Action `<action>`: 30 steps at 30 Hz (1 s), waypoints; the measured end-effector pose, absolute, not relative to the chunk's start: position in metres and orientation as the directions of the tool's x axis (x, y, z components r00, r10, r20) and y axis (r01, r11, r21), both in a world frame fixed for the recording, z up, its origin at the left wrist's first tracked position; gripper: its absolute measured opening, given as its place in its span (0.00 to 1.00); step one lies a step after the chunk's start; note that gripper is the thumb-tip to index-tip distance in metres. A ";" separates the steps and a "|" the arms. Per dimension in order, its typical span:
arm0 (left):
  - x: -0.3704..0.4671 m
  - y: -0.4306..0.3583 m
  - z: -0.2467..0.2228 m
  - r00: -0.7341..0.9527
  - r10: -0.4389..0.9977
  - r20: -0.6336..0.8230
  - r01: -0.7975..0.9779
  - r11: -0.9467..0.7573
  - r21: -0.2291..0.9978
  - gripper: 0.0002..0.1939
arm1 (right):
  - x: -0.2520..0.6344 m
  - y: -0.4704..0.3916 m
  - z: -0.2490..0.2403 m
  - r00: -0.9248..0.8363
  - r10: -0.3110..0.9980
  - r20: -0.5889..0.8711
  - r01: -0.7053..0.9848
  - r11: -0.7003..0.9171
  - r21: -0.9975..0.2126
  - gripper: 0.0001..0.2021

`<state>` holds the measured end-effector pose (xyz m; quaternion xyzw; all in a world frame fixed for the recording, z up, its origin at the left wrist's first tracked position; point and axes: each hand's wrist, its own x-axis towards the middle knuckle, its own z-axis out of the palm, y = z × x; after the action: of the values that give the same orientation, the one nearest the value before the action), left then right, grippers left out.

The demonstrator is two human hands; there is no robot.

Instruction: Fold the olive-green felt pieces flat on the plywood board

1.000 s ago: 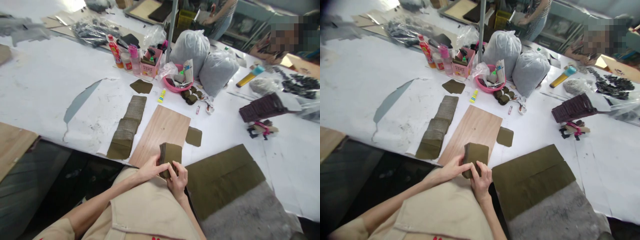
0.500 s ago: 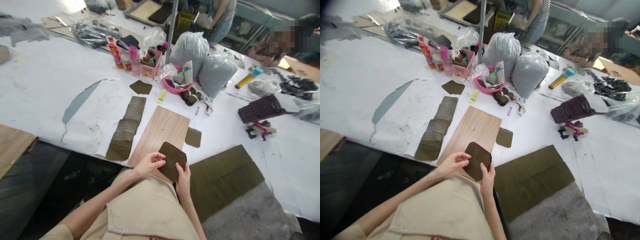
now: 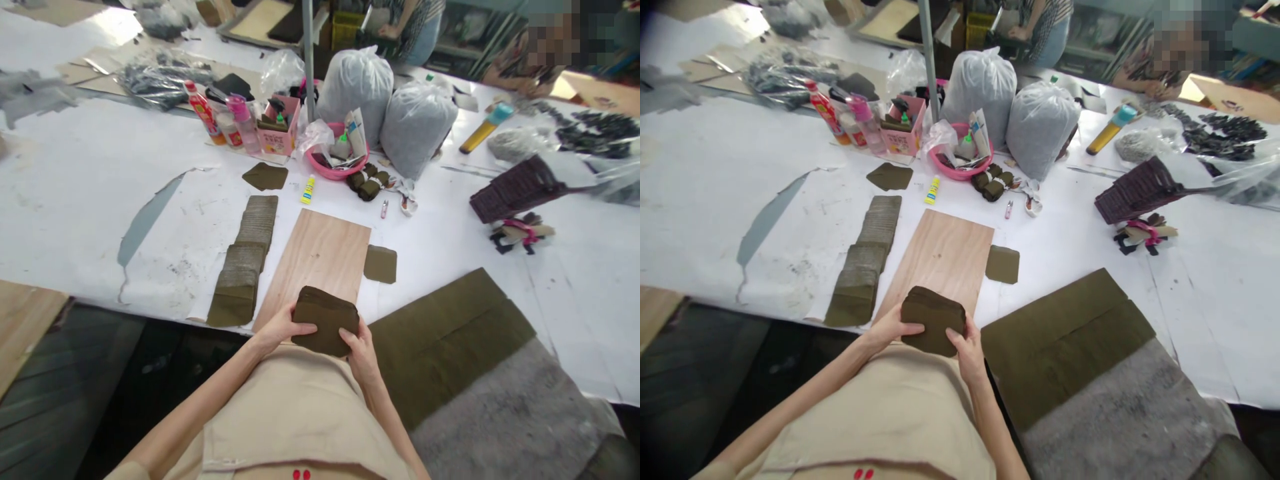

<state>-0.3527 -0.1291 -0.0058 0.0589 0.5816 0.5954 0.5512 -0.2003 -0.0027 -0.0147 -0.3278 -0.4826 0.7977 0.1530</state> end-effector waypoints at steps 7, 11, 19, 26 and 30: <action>-0.356 -0.128 -0.010 -0.357 0.754 -0.552 -0.555 0.304 0.774 0.30 | -0.193 0.006 -0.010 -0.772 0.560 -0.302 0.085 -0.380 -0.921 0.20; -0.349 -0.129 -0.010 -0.369 0.730 -0.576 -0.555 0.324 0.766 0.27 | -0.187 0.011 -0.008 -0.803 0.565 -0.190 0.080 -0.214 -0.974 0.22; -0.336 -0.120 -0.010 -0.471 0.700 -0.537 -0.545 0.247 0.801 0.28 | -0.190 0.006 -0.006 -0.692 0.720 0.061 0.145 0.222 -0.964 0.29; -0.331 -0.117 -0.010 -0.489 0.701 -0.519 -0.538 0.225 0.812 0.27 | -0.190 0.005 -0.004 -0.660 0.722 0.206 0.184 0.422 -0.888 0.26; -0.329 -0.115 -0.013 -0.514 0.686 -0.515 -0.522 0.227 0.822 0.28 | -0.190 0.006 -0.004 -0.643 0.731 0.227 0.200 0.448 -0.872 0.25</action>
<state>-0.3291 -0.1154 -0.0128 0.0668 0.6122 0.6183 0.4883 -0.1896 0.0055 -0.0037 -0.2931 -0.7946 0.4363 0.3040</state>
